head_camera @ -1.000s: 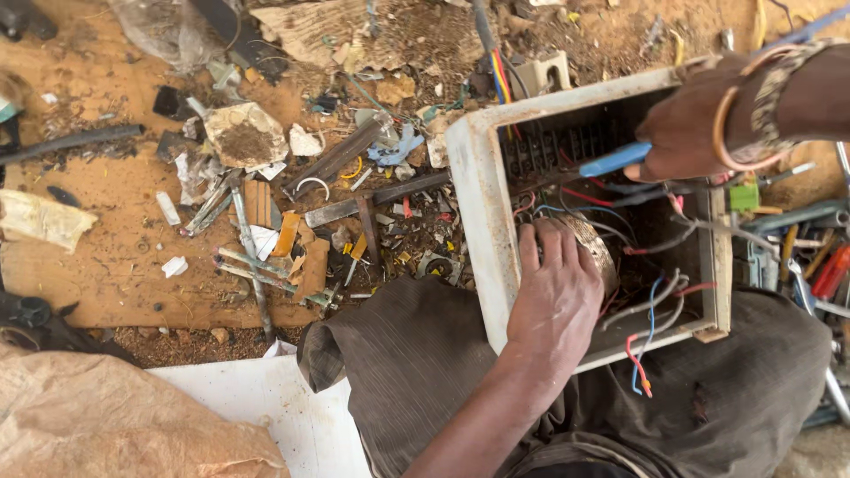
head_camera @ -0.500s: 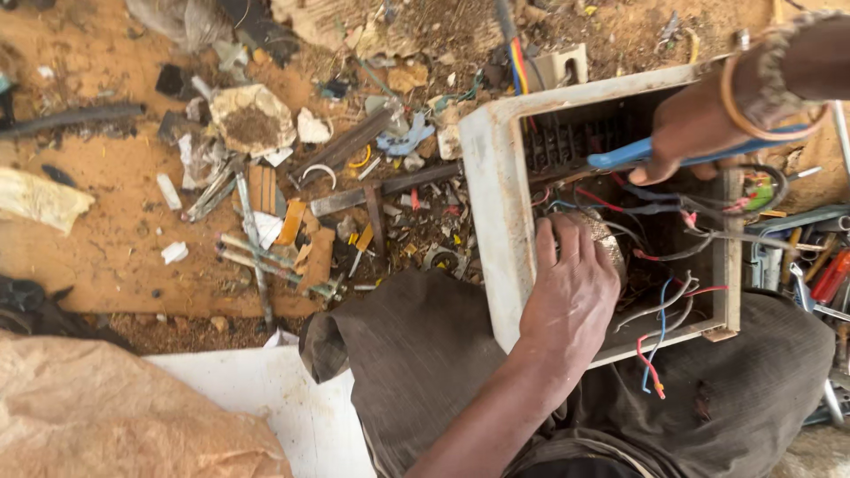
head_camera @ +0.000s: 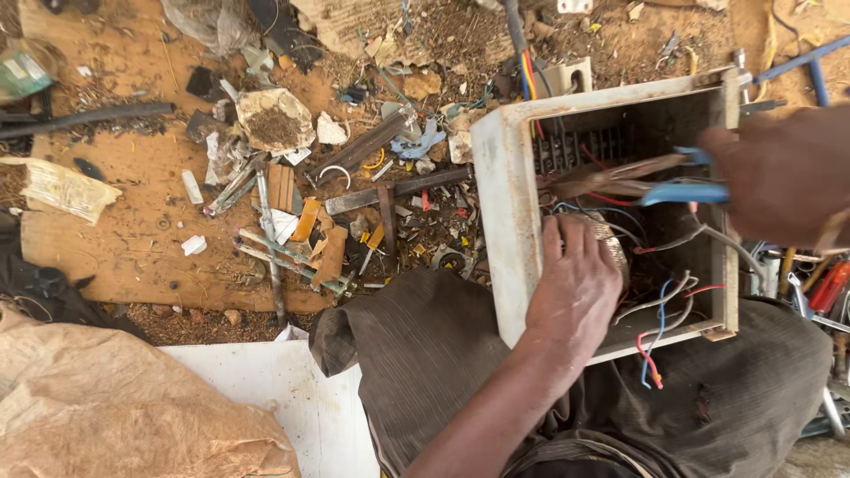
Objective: The person sits on the ground and uses pliers to remove wires and components from an open electrical box resting on their lap. They repeatedly pull and cut wires, placing removed pieces into a nearby sack.
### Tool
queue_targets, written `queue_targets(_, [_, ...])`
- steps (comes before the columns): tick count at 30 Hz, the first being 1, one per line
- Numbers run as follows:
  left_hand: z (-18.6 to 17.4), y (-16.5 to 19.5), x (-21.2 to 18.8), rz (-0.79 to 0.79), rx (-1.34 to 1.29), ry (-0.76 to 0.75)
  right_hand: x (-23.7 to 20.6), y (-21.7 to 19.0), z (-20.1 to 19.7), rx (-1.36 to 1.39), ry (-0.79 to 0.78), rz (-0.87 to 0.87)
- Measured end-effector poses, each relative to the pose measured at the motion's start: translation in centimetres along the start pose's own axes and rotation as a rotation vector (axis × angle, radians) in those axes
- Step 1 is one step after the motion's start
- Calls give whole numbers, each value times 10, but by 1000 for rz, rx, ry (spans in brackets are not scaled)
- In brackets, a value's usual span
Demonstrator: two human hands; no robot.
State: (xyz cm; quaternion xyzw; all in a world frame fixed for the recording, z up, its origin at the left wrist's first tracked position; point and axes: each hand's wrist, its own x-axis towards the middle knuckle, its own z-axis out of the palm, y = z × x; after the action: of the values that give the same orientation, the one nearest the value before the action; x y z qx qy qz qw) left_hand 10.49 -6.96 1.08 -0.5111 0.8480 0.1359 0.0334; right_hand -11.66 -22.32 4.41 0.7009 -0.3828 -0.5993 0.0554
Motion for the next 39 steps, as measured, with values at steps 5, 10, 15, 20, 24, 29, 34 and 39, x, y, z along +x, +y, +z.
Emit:
queue_targets(5, [0, 7, 6, -15, -42, -10, -3, 36, 29, 362, -118, -151])
queue_targets(10, [7, 15, 0, -30, -287, 209, -26, 24, -21, 238, -264, -58])
queue_targets(15, [15, 14, -3, 44, -471, 363, -55, 7, -84, -262, 280, 25])
queue_targets(20, [18, 10, -8, 56, -669, 614, -60, 0, -103, -532, 572, 54])
queue_targets(24, [19, 9, -10, 57, -723, 733, -61, 0, -111, -593, 596, 27])
queue_targets(29, [21, 7, -9, 69, -734, 670, -52, 4, -131, -406, 187, 9])
queue_targets(34, [22, 7, -8, 65, -702, 559, -25, 8, -125, -134, -165, -43])
queue_targets(39, [23, 5, -8, 80, -705, 537, 4, 17, -113, 140, -356, -86])
